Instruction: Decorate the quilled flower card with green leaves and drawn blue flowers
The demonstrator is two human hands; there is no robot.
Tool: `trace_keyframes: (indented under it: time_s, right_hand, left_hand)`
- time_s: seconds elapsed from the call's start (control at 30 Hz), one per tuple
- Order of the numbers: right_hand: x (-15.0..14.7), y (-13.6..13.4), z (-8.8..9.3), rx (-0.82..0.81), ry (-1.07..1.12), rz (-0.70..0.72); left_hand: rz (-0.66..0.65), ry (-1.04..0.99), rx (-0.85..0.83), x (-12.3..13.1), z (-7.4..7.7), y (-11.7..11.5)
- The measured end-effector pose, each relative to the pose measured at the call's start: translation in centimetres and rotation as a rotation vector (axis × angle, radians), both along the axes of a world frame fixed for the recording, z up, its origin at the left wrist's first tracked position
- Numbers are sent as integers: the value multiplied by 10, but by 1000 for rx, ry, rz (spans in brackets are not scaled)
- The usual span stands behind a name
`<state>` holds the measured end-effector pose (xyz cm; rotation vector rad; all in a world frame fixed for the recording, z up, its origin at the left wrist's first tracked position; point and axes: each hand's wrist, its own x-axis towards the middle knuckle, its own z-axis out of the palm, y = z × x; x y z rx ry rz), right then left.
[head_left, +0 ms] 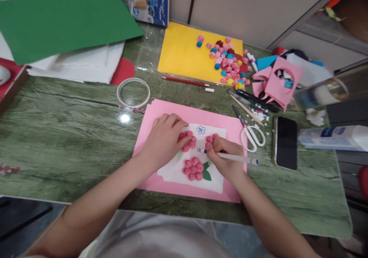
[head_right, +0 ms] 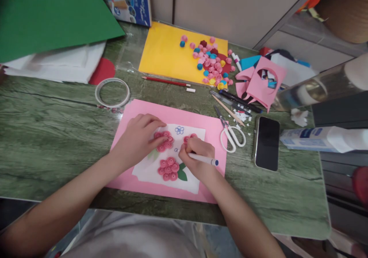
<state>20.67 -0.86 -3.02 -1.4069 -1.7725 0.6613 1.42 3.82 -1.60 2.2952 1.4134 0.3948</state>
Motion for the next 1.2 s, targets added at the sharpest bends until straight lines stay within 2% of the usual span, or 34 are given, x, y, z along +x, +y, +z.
trace_keyframes:
  time_s: [0.23,0.6,0.8,0.97,1.2]
  right_hand:
    - [-1,-1,-2,-16,90,-38]
    - [-2,1,2,16,2,17]
    - [-4,1,4,8,-19,-7]
    - [-5,1,6,-44,71,-59]
    - [-6,-1,0,-12,4,-50]
  left_hand:
    - [-3,17,15,0,-1,-1]
    - [-4,28,15,0,0,-1]
    - [-7,19,19,0,-1,-2]
    - [-6,13,16,0,0,-1]
    - [-5,21,17,0,0,-2]
